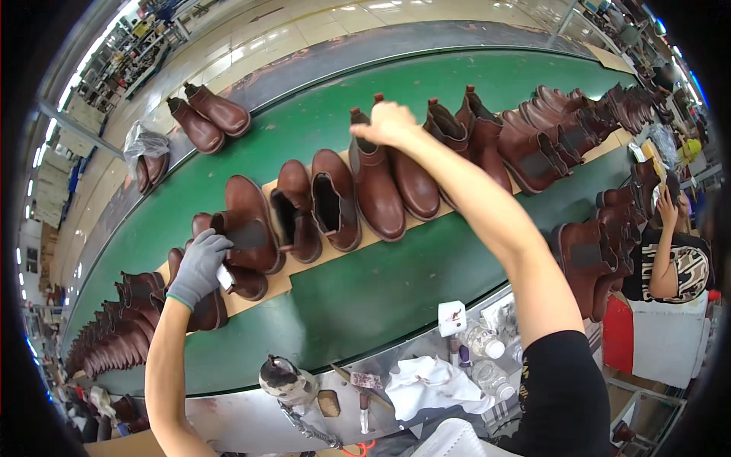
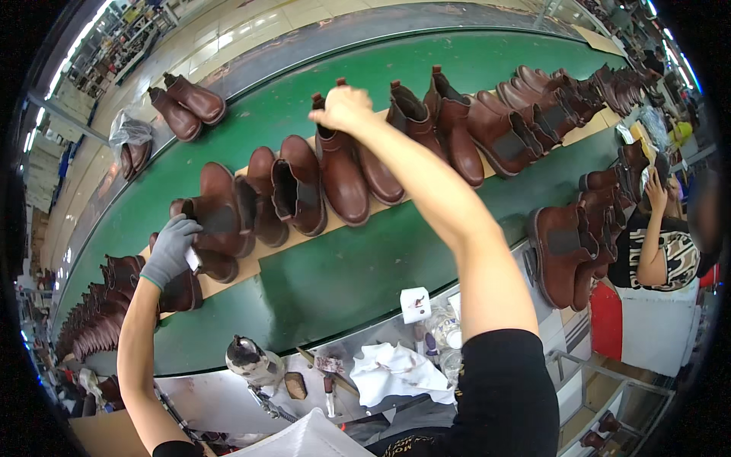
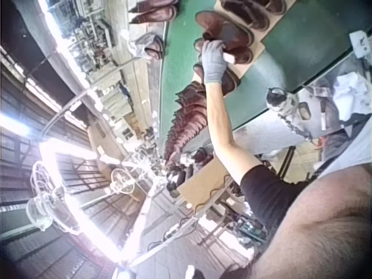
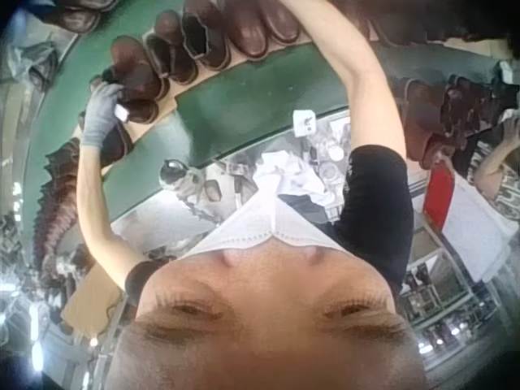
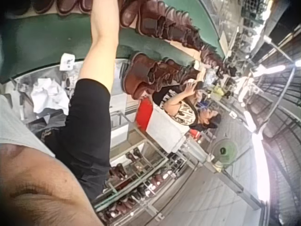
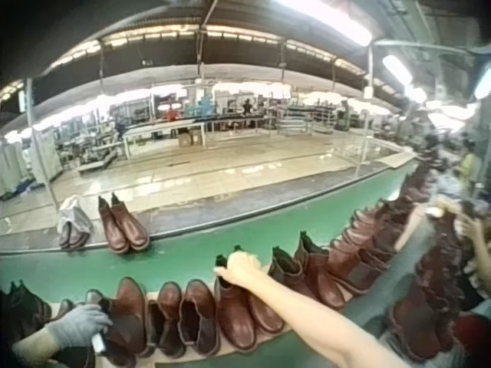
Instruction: Cleaning and inspecting brown leather chelsea boots on a factory assembly line.
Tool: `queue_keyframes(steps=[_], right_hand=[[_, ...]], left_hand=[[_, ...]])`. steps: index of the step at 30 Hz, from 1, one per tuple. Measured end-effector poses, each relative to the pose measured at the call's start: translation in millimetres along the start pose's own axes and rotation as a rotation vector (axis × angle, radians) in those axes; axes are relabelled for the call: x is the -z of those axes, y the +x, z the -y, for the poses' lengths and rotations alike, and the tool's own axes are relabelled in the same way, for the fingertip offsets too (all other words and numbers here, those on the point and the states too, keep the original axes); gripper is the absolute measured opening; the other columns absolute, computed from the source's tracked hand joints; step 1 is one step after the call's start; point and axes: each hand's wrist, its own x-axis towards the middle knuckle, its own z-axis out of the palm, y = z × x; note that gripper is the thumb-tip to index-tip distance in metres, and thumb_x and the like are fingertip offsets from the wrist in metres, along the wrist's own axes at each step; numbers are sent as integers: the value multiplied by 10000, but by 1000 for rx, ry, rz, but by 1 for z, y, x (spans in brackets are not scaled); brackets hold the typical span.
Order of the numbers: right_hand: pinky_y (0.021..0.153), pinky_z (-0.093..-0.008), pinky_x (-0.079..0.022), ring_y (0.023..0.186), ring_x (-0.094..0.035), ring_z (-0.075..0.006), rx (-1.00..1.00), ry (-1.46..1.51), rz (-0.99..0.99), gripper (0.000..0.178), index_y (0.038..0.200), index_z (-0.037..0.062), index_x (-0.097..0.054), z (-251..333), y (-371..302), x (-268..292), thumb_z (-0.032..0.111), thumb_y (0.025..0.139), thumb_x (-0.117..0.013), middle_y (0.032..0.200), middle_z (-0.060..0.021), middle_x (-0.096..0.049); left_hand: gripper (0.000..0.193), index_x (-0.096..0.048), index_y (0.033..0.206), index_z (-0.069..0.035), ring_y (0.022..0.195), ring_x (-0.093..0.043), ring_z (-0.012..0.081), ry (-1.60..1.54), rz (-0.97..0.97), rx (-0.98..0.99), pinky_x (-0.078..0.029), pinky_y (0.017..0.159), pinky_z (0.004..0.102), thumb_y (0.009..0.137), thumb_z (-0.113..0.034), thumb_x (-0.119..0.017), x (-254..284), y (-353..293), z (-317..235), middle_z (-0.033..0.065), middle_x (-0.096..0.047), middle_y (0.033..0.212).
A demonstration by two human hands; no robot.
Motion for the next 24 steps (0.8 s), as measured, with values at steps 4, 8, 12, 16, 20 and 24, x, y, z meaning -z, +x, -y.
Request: queue_keyframes(steps=[4,8,12,16,20,24], right_hand=[[897,-380,-484,1074,-601,-293,-173,48,152,422,1057,49,-666,-8,21,-14,325,739,-691,1145,-150,-628],[830,-426,-508,999,-617,-360,-80,114,7,248,932,4,-675,-25,9,-14,139,739,-602,1038,-211,-644],[723,-444,-501,837,-629,-388,206,194,-266,181,860,-6,-648,-43,-5,19,102,718,-615,878,-233,-637],[612,-448,-451,719,-587,-406,723,422,-422,182,883,-31,-603,-43,-46,76,-30,711,-543,771,-240,-597],[679,-414,-460,750,-559,-365,1062,12,-274,117,772,15,-554,-92,-58,85,18,657,-577,746,-159,-562],[685,-349,-484,744,-568,-245,1391,-434,110,58,696,86,-524,-104,-76,35,132,708,-556,699,-72,-561]], left_hand=[[201,-650,795,-47,1056,-497,256,124,44,-160,-398,942,340,619,-141,-634,-10,13,3,47,-590,1012],[273,-666,827,-42,1088,-478,281,265,288,-23,-355,994,384,593,-182,-654,27,9,-24,82,-554,1094],[541,-604,1041,-44,1169,-422,322,63,108,96,-304,1013,496,557,-259,-714,54,47,-84,127,-501,1177],[689,-484,1215,-131,1206,-399,336,-59,-121,-40,-331,980,484,589,-269,-734,37,88,-134,134,-488,1221],[495,-507,1127,-144,976,-534,274,-42,-217,114,-449,800,417,677,-209,-702,-29,120,-138,80,-573,964],[258,-491,936,-98,828,-574,271,-75,-121,160,-496,663,378,720,-125,-630,-40,117,-127,70,-583,778]])
